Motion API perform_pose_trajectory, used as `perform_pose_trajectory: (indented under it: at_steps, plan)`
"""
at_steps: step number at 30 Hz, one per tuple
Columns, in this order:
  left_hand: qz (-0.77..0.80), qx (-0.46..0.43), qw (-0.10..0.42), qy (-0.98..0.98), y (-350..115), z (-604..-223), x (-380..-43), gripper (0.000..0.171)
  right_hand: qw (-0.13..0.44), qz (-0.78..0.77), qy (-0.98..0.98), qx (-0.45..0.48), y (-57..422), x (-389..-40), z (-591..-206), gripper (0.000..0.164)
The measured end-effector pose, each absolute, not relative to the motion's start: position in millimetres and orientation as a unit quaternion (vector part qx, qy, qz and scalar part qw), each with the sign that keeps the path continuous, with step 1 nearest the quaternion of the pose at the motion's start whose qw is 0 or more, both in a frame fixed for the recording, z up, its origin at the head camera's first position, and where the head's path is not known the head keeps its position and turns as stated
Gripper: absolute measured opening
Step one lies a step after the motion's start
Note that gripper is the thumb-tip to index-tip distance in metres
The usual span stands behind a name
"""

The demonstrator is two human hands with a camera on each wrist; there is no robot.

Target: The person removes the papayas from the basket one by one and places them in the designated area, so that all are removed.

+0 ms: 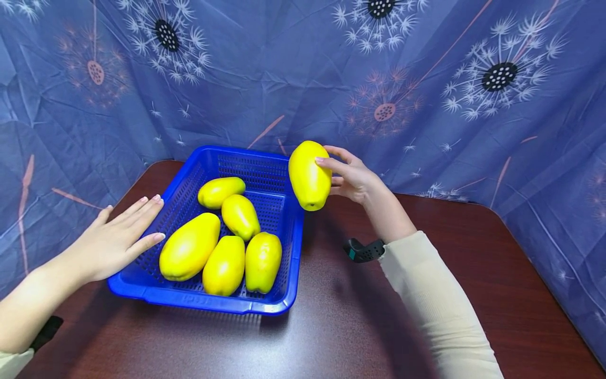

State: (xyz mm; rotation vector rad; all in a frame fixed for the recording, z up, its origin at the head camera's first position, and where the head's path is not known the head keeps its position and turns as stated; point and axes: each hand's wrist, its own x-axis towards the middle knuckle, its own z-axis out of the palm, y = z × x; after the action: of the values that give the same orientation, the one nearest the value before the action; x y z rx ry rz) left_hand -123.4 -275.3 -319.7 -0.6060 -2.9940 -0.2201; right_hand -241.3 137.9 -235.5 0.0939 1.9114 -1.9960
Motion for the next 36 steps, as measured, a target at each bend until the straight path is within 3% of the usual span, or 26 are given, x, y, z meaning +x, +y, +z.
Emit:
perform_pose_trajectory:
  at_steps: [18, 36]
  plan:
    - [-0.073, -0.208, 0.056, -0.974, -280, -327, -121, 0.068, 0.191, -0.699, 0.686, 0.058, 165, -246, -248, 0.063]
    - [-0.081, -0.194, 0.024, -0.977, -276, -318, -122, 0.069, 0.174, -0.72, 0.659, 0.13, 197, -263, -294, 0.071]
